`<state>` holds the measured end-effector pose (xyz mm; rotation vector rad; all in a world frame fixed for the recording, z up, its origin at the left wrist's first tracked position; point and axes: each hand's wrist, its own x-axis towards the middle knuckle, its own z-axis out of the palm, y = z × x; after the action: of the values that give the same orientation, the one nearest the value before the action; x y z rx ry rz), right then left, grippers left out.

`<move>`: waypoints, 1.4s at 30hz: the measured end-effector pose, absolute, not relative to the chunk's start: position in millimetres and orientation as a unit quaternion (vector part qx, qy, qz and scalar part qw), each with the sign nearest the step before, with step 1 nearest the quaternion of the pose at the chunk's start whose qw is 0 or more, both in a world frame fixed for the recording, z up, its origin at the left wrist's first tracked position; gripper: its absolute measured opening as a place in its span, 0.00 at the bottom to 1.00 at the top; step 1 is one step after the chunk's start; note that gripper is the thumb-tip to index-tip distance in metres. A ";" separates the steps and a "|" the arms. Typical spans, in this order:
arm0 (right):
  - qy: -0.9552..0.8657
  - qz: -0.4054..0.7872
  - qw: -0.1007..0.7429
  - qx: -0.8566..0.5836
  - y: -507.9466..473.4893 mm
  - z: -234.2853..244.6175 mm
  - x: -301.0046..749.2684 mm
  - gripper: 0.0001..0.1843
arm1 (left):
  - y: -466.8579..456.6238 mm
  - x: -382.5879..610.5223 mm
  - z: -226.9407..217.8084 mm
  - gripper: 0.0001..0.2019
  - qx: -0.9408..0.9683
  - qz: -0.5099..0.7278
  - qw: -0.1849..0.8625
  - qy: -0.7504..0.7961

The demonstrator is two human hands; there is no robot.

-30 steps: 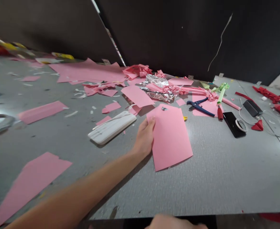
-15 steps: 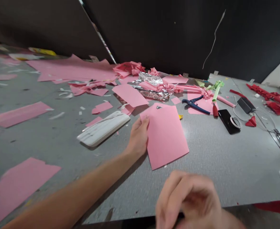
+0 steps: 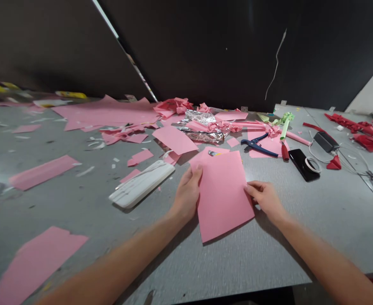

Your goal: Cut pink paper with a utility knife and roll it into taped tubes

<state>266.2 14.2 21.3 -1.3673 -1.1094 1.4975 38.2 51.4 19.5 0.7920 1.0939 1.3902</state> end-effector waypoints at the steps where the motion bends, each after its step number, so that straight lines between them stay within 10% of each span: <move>1: -0.447 0.589 0.403 -0.539 12.5 19.9 266.4 0.30 | 51.2 38.4 19.7 0.28 0.343 0.590 0.565 0.464; 20: -0.513 0.526 0.421 -0.531 7.8 19.3 268.3 0.30 | 44.2 41.2 4.3 0.26 0.403 0.542 0.562 0.478; 26: -0.566 0.528 0.334 -0.539 15.1 23.4 278.5 0.26 | 64.7 9.9 40.4 0.15 0.478 0.669 0.264 0.505; 34: -0.766 0.404 0.198 -0.459 -8.8 50.0 276.3 0.20 | 26.2 36.9 82.1 0.09 0.966 0.126 -0.003 0.225; 42: -0.807 0.359 0.180 -0.433 -25.1 59.0 292.9 0.20 | 29.4 -1.5 90.8 0.14 0.935 0.076 0.193 0.286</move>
<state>292.9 -25.1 59.0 -1.2236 -2.2809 1.0144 -1.5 29.4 90.8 2.6244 0.8030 0.2146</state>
